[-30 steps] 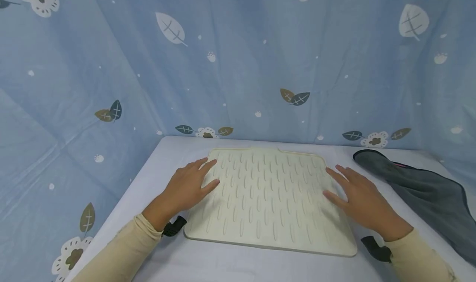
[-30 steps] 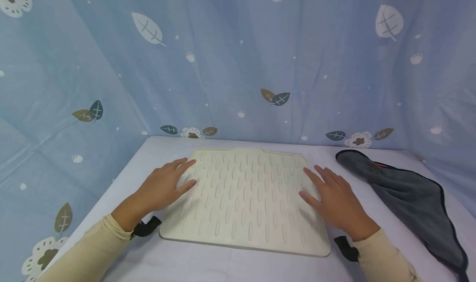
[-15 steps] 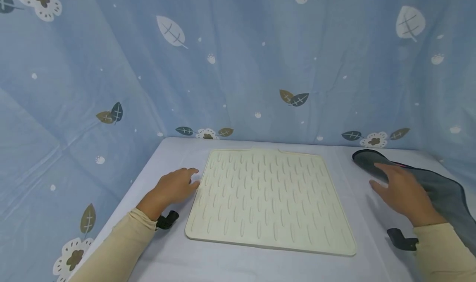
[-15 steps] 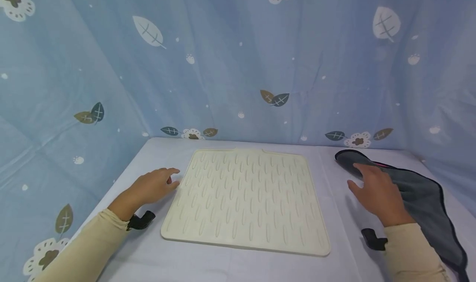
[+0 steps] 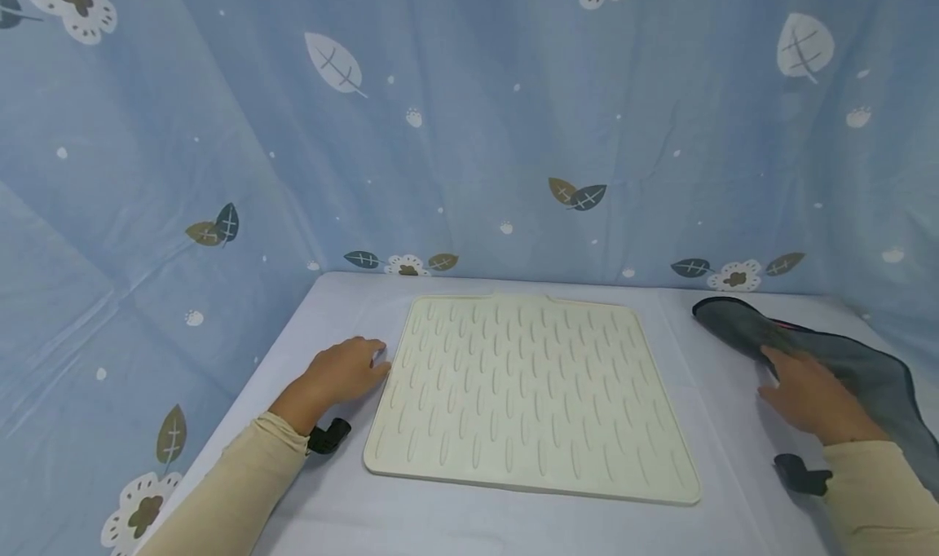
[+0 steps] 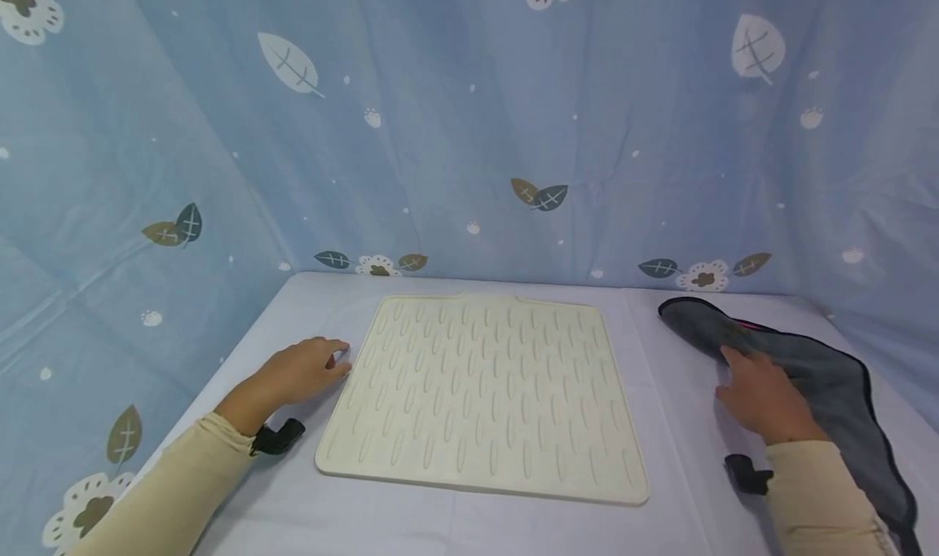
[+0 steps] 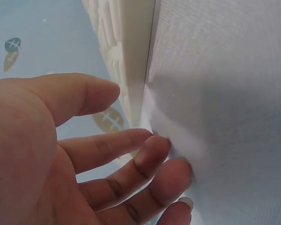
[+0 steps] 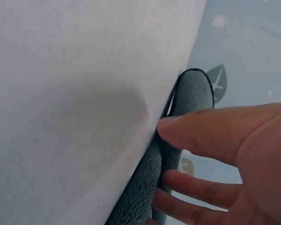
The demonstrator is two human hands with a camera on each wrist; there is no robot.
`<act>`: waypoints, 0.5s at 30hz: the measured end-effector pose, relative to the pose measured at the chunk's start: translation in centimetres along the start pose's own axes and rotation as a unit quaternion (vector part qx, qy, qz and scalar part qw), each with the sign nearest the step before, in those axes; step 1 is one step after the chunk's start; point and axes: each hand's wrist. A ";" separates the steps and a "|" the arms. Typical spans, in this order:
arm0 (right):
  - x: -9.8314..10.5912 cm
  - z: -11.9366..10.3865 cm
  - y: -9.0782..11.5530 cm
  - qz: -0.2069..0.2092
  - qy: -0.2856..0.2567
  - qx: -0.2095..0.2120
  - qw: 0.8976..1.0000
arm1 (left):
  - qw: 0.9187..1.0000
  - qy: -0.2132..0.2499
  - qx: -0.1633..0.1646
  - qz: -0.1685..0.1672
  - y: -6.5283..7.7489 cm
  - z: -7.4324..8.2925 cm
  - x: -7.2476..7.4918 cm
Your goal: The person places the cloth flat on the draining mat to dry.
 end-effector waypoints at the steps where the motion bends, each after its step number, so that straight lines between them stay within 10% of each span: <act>1: -0.1 0.1 0.0 0.001 -0.001 0.000 1.000 | 1.000 0.000 -0.001 0.001 0.0 0.0 0.0; 15: -0.7 1.4 0.0 -0.020 0.004 -0.023 1.000 | 1.000 -0.002 -0.005 0.004 0.1 0.3 -0.2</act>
Point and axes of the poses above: each hand's wrist, its own y-axis away from the middle knuckle, its own x-axis out of the back of the hand, z = x × y, and after that the axes turned 7 degrees about y, right-handed
